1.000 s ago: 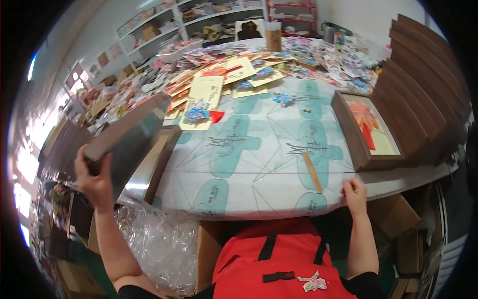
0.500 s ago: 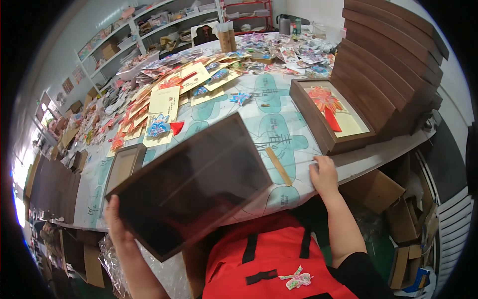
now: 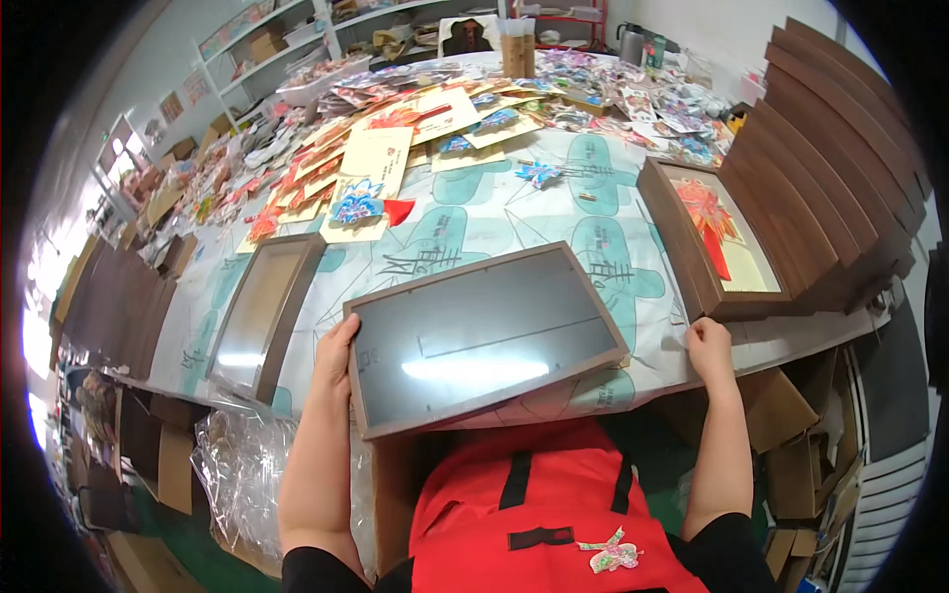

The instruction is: The person assembles decorative frames by inserting a paper cutout into a wooden frame, placing a backing board, and securing the back with a wooden stick. They repeat this process for multiple frames, stacking completed units on the table.

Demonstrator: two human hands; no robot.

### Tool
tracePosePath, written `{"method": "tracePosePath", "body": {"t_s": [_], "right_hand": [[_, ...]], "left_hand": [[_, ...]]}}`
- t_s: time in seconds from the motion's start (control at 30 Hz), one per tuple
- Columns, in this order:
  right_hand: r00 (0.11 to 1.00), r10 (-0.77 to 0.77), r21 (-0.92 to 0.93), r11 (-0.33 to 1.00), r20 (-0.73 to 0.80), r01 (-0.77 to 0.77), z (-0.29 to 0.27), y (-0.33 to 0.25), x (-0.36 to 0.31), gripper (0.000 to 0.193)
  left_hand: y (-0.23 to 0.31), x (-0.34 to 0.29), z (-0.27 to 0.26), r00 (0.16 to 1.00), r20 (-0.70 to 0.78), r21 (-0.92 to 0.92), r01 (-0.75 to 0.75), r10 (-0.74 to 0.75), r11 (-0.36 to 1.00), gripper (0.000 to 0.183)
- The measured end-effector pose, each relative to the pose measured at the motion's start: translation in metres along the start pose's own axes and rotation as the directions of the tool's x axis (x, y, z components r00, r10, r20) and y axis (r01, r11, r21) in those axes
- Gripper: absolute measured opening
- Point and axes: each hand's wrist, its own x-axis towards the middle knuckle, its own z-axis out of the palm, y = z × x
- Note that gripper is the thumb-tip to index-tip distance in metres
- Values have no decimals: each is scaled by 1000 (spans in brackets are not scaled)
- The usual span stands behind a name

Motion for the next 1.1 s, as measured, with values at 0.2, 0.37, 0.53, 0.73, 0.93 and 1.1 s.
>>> {"method": "tracePosePath", "body": {"t_s": [0.2,0.37,0.53,0.73,0.93,1.1], "right_hand": [[793,471,817,224,386,-531,-33,-26,-9,9],[893,293,867,268,342,-420,-28,-97,-42,5],[729,-240,752,388,641,-533,4,-200,-86,6],[768,-423,833,493,482,-251,4,-222,-85,33],[824,-452,855,513,342,-73,14,-211,-79,27],[885,-233,862,422,403,-282,-9,-194,-49,38]], "left_hand": [[2,-23,35,944,-88,446,-248,317,860,46],[-13,-75,84,881,204,345,-472,426,811,34],[-62,-120,139,815,554,159,-304,170,939,36],[-56,-126,143,704,688,400,-573,179,715,11],[-59,-142,136,658,752,604,-674,-25,425,18],[-38,-123,96,559,511,638,-756,653,147,31]]}}
